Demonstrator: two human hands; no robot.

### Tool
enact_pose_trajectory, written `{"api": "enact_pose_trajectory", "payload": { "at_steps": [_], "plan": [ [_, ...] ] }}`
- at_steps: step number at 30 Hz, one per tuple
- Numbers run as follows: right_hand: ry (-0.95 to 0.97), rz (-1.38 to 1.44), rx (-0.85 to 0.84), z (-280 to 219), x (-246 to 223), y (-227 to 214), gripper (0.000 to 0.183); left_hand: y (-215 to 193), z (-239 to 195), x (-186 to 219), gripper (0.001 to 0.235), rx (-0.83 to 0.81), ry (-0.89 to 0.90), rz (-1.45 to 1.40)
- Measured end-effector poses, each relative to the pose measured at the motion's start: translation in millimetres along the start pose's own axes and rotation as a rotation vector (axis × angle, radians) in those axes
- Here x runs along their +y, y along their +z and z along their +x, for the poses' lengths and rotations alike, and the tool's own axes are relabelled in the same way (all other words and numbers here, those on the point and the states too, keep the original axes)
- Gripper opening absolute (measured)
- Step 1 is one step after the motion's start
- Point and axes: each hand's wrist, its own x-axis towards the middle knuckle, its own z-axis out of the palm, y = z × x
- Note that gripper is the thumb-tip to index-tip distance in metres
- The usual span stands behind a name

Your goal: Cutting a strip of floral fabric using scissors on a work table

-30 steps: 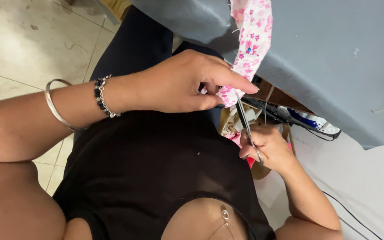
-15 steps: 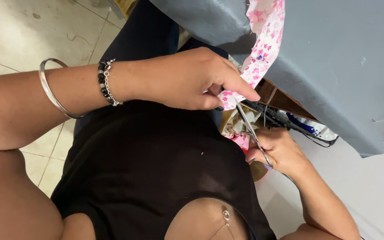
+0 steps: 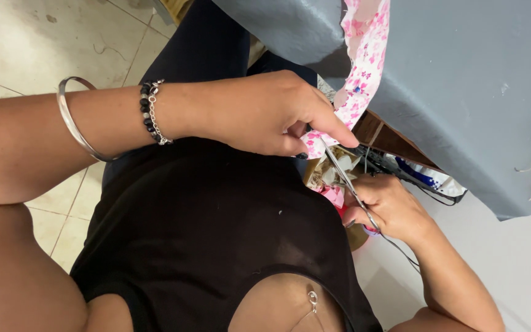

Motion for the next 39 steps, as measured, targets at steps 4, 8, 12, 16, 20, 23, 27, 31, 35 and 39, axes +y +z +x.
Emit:
{"api": "enact_pose_trajectory", "payload": {
  "at_steps": [4,8,12,16,20,23,27,31,35,39],
  "plan": [
    [0.008,0.002,0.000,-0.8,-2.1,-1.5,0.035,0.9,-0.9,-3.4,0.056,-0.015,0.002,-0.003],
    [0.011,-0.016,-0.022,-2.4,-0.9,-3.6,0.036,-0.9,-1.1,-3.1,0.056,-0.031,0.029,0.018],
    [0.051,-0.063,-0.025,-4.6,0.0,-5.3,0.035,-2.1,-0.6,-2.5,0.056,-0.050,0.008,0.017],
    [0.041,-0.033,-0.048,-2.9,1.3,-6.7,0.038,-2.3,0.6,-2.3,0.059,-0.067,-0.028,0.009],
    [0.035,-0.041,-0.055,-0.8,2.0,-7.6,0.043,-0.9,0.8,-2.6,0.056,-0.069,0.017,0.006],
    [0.036,-0.053,-0.051,1.1,-2.8,-9.5,0.038,-0.2,1.2,-3.5,0.058,-0.070,-0.010,-0.007],
    [0.037,-0.055,-0.034,1.7,-6.7,-8.9,0.033,-1.3,0.1,-1.9,0.057,-0.076,-0.008,-0.013],
    [0.053,-0.035,-0.030,1.8,-5.8,-7.1,0.031,-0.8,-0.2,-1.1,0.057,-0.076,-0.019,-0.021],
    [0.099,-0.031,-0.001,-1.3,-0.7,-1.1,0.027,1.8,-2.0,-3.5,0.058,-0.055,0.006,-0.006],
    [0.047,-0.056,0.035,-6.9,10.3,9.4,0.034,0.8,-2.2,2.2,0.052,0.014,0.025,-0.040]
  ]
}}
